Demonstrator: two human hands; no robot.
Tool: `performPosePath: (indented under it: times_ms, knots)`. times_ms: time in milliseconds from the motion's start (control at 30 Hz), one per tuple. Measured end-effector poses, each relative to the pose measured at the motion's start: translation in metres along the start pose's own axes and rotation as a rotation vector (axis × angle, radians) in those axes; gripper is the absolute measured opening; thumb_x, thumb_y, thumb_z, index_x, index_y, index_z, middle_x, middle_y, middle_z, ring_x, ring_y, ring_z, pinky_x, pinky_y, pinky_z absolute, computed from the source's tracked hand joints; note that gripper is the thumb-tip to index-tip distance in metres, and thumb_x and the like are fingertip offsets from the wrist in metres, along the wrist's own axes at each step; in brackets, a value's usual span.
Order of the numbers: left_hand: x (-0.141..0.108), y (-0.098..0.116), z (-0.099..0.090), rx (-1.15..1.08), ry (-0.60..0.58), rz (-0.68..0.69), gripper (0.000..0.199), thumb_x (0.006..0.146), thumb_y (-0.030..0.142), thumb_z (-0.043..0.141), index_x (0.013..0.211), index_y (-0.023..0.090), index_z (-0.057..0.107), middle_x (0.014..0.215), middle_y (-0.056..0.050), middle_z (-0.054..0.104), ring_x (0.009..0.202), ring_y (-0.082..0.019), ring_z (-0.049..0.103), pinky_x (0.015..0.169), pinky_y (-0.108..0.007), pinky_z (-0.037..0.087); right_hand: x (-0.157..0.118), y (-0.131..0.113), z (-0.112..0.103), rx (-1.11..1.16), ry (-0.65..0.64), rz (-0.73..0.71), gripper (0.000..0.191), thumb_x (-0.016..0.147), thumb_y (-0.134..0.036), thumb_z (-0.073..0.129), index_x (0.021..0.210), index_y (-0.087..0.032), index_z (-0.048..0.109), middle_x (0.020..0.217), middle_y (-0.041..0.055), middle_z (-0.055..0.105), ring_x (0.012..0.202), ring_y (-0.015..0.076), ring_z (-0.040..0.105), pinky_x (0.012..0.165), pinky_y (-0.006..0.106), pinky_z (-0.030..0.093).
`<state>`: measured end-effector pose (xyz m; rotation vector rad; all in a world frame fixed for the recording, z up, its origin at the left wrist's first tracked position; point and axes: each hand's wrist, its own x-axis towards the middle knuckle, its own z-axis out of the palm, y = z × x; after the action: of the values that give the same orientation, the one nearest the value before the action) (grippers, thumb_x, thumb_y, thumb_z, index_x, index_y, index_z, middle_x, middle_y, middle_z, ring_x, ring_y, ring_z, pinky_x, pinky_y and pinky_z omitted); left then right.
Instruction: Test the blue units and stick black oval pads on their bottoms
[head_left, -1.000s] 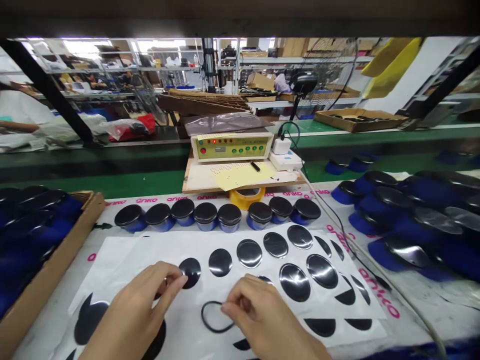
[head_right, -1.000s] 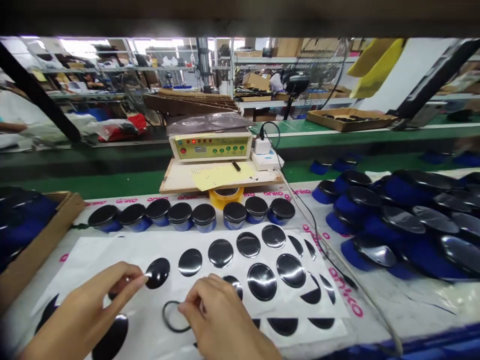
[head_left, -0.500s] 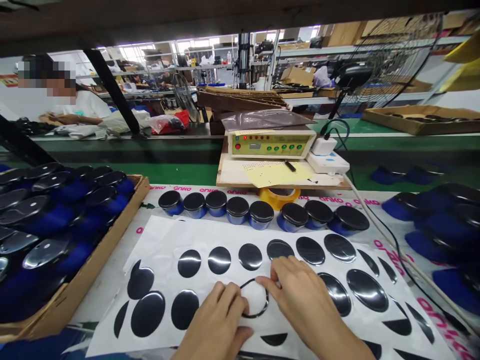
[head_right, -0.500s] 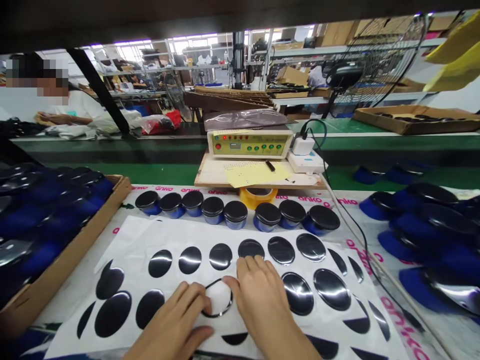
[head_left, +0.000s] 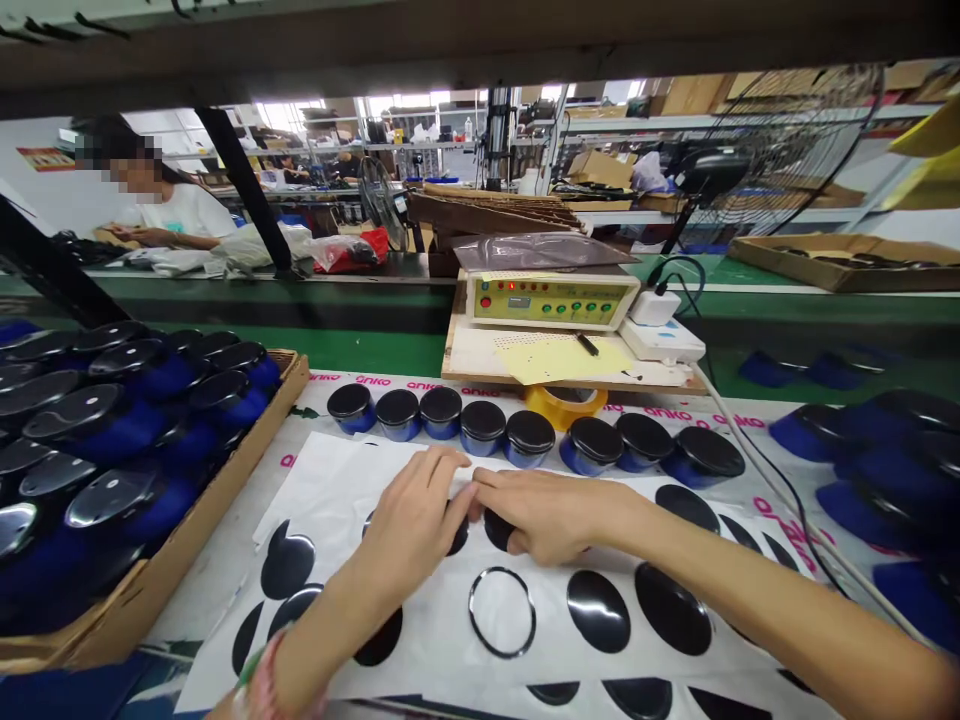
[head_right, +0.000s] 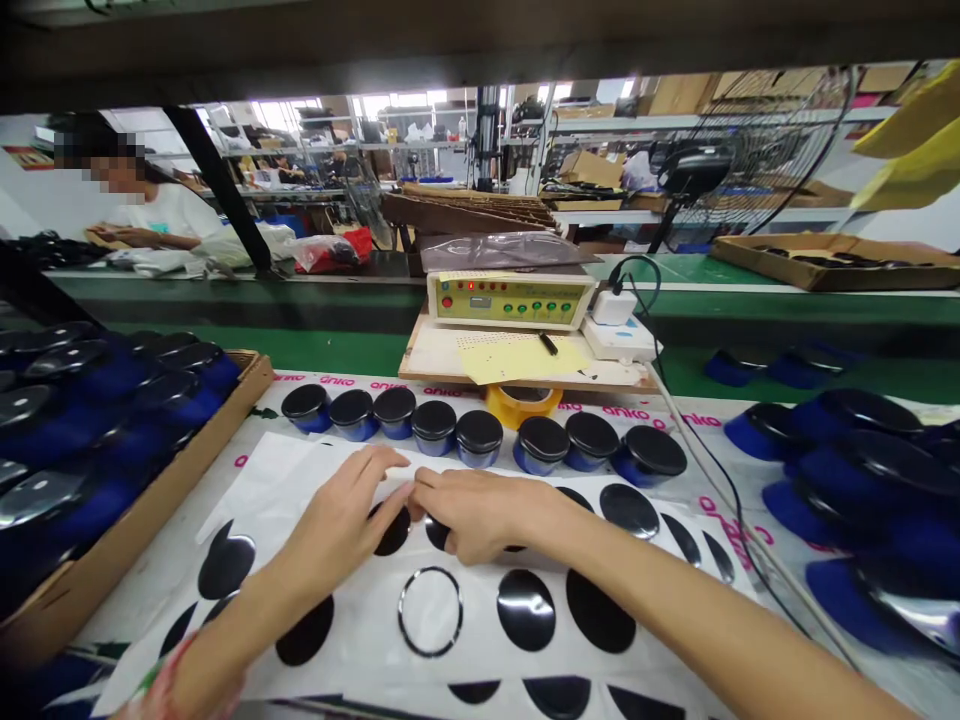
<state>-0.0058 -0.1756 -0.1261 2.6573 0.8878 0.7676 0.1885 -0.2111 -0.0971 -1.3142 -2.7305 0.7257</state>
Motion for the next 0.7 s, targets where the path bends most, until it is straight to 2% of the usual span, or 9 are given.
performPosePath:
  times_ms: [100,200,333,500,600,700]
  knots:
    - [0.018,-0.02,0.024,0.006,0.023,-0.006,0.013,0.095,0.02,0.033,0.095,0.019,0.046,0.086,-0.004,0.059,0.08,-0.019,0.059,0.071,-0.033,0.05,0.005,-0.003,-0.004,-0.049,-0.027,-0.034,0.038,0.065,-0.008,0.064,0.099,-0.019,0.051,0.098,0.0047,0.055,0.076,0.0194,0.055,0.056,0.028,0.04]
    - [0.019,-0.029,0.039,0.019,0.026,-0.009,0.011,0.095,0.018,0.033,0.096,0.02,0.044,0.083,-0.003,0.06,0.076,-0.018,0.06,0.067,-0.032,0.05,0.002,-0.011,-0.004,-0.152,-0.006,-0.07,0.034,0.067,-0.008,0.066,0.096,-0.017,0.052,0.095,0.0051,0.056,0.08,0.0211,0.055,0.056,0.029,0.037]
    - [0.015,-0.028,0.04,0.058,0.027,-0.016,0.009,0.093,0.016,0.036,0.093,0.02,0.045,0.08,-0.002,0.061,0.072,-0.019,0.06,0.062,-0.031,0.049,-0.009,-0.019,-0.003,-0.384,0.066,-0.123,0.02,0.076,-0.011,0.062,0.092,-0.015,0.052,0.09,0.0045,0.056,0.072,0.0189,0.052,0.053,0.031,0.035]
    - [0.017,-0.027,0.04,0.113,0.06,0.007,0.011,0.092,0.014,0.038,0.091,0.02,0.046,0.076,-0.002,0.061,0.069,-0.019,0.06,0.06,-0.03,0.049,-0.035,-0.024,0.004,-0.41,0.144,-0.069,0.008,0.085,-0.011,0.052,0.086,-0.018,0.05,0.082,0.0016,0.054,0.068,0.017,0.05,0.055,0.03,0.034]
    - [0.014,-0.025,0.041,0.159,0.129,0.051,0.014,0.092,0.017,0.04,0.104,0.016,0.048,0.089,-0.008,0.062,0.081,-0.022,0.06,0.07,-0.034,0.05,-0.06,-0.02,0.01,-0.363,0.282,-0.007,0.014,0.088,-0.007,0.045,0.082,-0.019,0.051,0.079,0.0018,0.054,0.067,0.0167,0.05,0.056,0.029,0.035]
    - [0.012,-0.019,0.034,0.223,0.197,0.096,0.03,0.091,0.022,0.046,0.12,0.013,0.045,0.109,-0.014,0.058,0.101,-0.028,0.054,0.083,-0.042,0.046,-0.088,-0.014,0.004,-0.272,0.569,0.123,0.015,0.093,-0.013,0.042,0.084,-0.02,0.053,0.079,0.0026,0.056,0.067,0.0159,0.052,0.058,0.028,0.038]
